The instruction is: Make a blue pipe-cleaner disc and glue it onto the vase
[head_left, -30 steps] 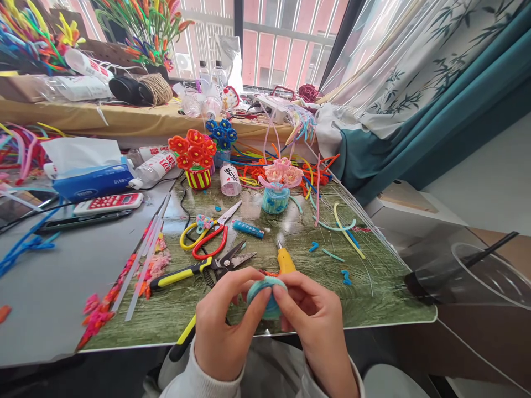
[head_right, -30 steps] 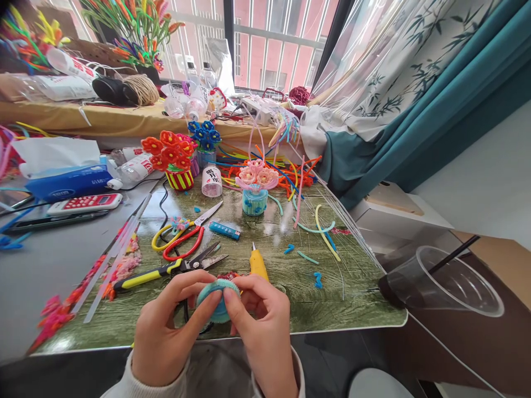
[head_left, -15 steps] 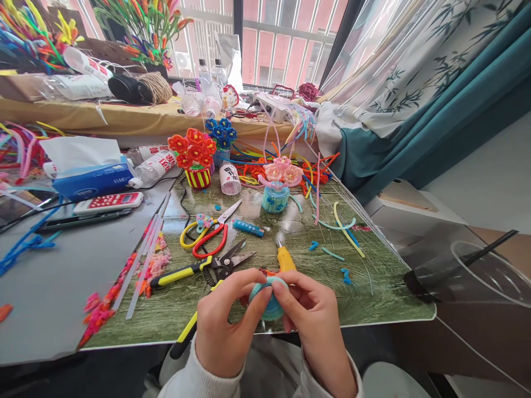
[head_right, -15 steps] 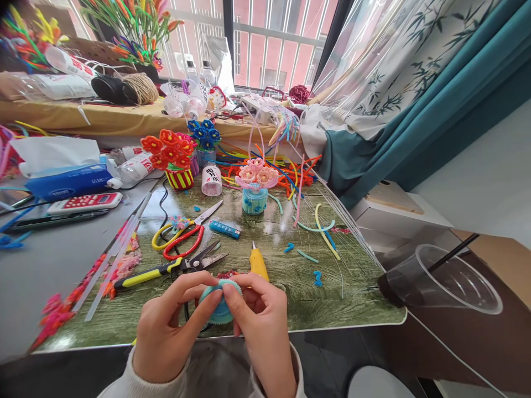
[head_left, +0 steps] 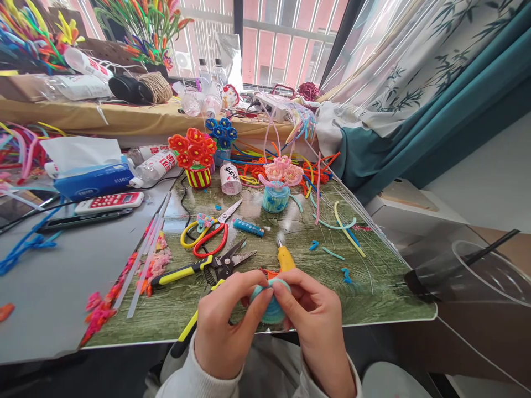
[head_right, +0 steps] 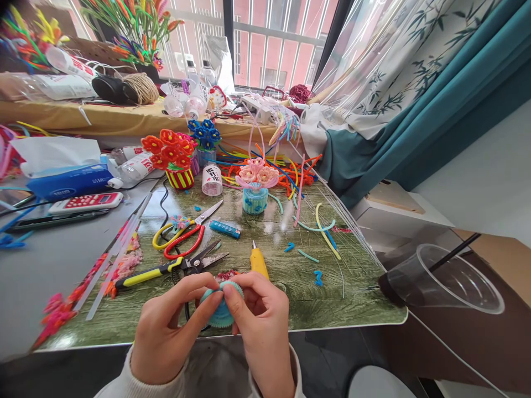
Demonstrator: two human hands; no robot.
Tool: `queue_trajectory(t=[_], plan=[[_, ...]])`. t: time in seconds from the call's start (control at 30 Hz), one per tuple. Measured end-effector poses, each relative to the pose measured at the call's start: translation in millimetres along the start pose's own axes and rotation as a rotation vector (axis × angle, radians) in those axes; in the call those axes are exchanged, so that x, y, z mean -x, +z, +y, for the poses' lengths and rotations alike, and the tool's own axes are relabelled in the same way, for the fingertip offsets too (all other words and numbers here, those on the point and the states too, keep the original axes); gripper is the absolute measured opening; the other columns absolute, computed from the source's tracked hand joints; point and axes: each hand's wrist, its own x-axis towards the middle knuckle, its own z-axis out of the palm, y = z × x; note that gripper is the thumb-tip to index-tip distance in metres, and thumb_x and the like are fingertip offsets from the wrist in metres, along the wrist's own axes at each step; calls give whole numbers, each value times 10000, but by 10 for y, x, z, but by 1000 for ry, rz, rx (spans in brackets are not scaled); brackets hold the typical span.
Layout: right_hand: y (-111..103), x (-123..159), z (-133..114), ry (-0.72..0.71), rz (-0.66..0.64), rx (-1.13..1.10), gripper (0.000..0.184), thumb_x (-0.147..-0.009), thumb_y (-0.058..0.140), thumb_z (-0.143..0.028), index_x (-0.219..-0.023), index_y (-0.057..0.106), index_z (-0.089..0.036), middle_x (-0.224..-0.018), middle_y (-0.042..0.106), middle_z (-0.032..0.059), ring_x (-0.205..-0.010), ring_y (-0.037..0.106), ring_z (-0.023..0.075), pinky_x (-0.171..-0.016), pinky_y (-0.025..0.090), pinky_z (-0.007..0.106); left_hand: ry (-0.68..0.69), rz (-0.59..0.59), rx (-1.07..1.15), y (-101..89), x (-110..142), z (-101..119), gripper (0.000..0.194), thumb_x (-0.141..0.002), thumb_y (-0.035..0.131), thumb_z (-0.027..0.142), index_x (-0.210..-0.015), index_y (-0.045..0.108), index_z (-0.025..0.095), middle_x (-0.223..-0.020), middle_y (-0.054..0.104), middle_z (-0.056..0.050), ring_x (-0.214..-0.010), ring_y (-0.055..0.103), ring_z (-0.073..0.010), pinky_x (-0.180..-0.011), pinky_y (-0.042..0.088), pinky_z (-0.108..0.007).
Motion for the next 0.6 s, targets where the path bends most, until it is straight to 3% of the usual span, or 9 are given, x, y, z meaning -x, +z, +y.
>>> queue_trajectory(t=[0.27,0.47,0.6], plan=[[-2,-15,4,19,-3,-10,237,-748,749,-423,-748,730,-186,-589,639,2,-380,451,58,-328,387,147,-82,-31,49,-2,-5,27,35,-850,627,229,-880,633,245,-693,657,68,-566,551,-79,-570,421,-180],[-28,-13,29,32,47,-43,266,-733,764,-439,-766,727,-178,-564,646,-1,-369,473,63,-331,404,155,-200,-12,147,4,-16,64,200,-834,635,299,-1016,570,249,-616,603,94,-579,533,-101,-632,434,-211],[-70,-50,46,46,17,-96,328,-733,756,-479,-851,744,-173,-561,664,11,-370,528,89,-345,416,175,-234,8,179,2,-42,83,156,-823,642,288,-955,582,228,-593,584,86,-558,506,-105,-611,419,-221]])
